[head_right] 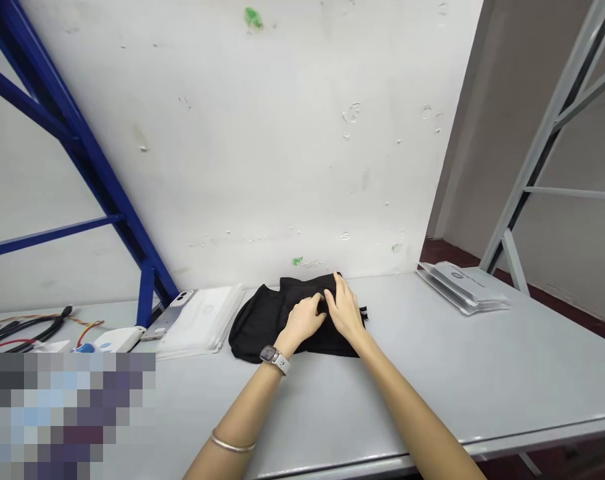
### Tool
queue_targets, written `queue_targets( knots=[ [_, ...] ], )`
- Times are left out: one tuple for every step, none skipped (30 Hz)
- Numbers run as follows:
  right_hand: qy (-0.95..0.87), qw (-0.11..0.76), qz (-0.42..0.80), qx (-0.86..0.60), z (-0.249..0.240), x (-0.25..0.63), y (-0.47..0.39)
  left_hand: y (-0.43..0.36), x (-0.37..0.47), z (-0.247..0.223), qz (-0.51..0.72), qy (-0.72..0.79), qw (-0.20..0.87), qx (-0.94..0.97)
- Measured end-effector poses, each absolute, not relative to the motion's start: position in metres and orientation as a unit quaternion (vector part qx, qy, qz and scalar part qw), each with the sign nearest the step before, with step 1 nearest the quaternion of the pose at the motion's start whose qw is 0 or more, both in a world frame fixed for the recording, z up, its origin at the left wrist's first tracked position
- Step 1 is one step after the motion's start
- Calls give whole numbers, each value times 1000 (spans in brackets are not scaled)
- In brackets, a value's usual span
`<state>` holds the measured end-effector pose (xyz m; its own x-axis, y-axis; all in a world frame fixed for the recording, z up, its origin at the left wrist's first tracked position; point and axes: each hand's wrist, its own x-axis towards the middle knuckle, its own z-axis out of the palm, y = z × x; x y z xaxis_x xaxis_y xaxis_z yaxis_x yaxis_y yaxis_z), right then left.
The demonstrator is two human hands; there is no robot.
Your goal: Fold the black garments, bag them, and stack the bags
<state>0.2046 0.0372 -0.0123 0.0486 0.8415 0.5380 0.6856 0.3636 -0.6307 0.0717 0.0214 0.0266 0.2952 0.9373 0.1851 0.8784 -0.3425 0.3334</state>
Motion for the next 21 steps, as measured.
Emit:
queue_targets(
  knots=[
    [-683,463,82,-559,-12,205,37,25,67,27,200,553,113,801],
    [-682,464,79,-560,-12,205,38,29,61,28,233,537,131,800],
    [-680,465,77,-562,-11,205,38,32,53,29,266,522,135,799],
    [-678,466,75,-563,-11,206,38,36,46,30,289,510,130,799],
    [-676,468,75,-565,-10,206,38,38,38,29,300,502,121,802],
    [-673,469,75,-566,-9,207,38,40,32,28,296,496,110,809],
    [-671,471,76,-568,-8,207,38,41,27,26,281,492,101,818],
    [-670,472,76,-568,-8,207,39,41,23,22,260,488,95,828],
    [-669,473,77,-568,-8,208,39,40,21,18,235,483,93,838],
    [-670,472,78,-567,-9,207,40,39,21,13,210,477,94,848],
    [-672,471,80,-566,-11,207,41,38,21,8,184,473,98,856],
    [-675,467,83,-564,-13,206,41,37,23,3,161,471,103,861],
    [-680,461,88,-563,-15,205,42,37,25,-1,139,471,107,864],
    [-685,453,93,-563,-16,203,41,36,27,-5,121,472,108,866],
    [-691,444,99,-562,-18,201,41,35,29,-8,108,474,107,867],
    [-700,432,106,-558,-19,198,40,34,31,-10,100,477,104,867],
    [-711,420,114,-552,-19,195,38,34,33,-12,97,479,100,867],
    [-723,408,124,-544,-19,192,37,33,34,-12,98,481,99,866],
    [-735,397,134,-533,-18,189,35,33,34,-12,102,480,102,865],
    [-746,388,146,-522,-16,186,34,32,34,-12,109,476,111,865],
    [-753,382,157,-512,-14,183,33,32,32,-10,116,470,127,866]
  ],
)
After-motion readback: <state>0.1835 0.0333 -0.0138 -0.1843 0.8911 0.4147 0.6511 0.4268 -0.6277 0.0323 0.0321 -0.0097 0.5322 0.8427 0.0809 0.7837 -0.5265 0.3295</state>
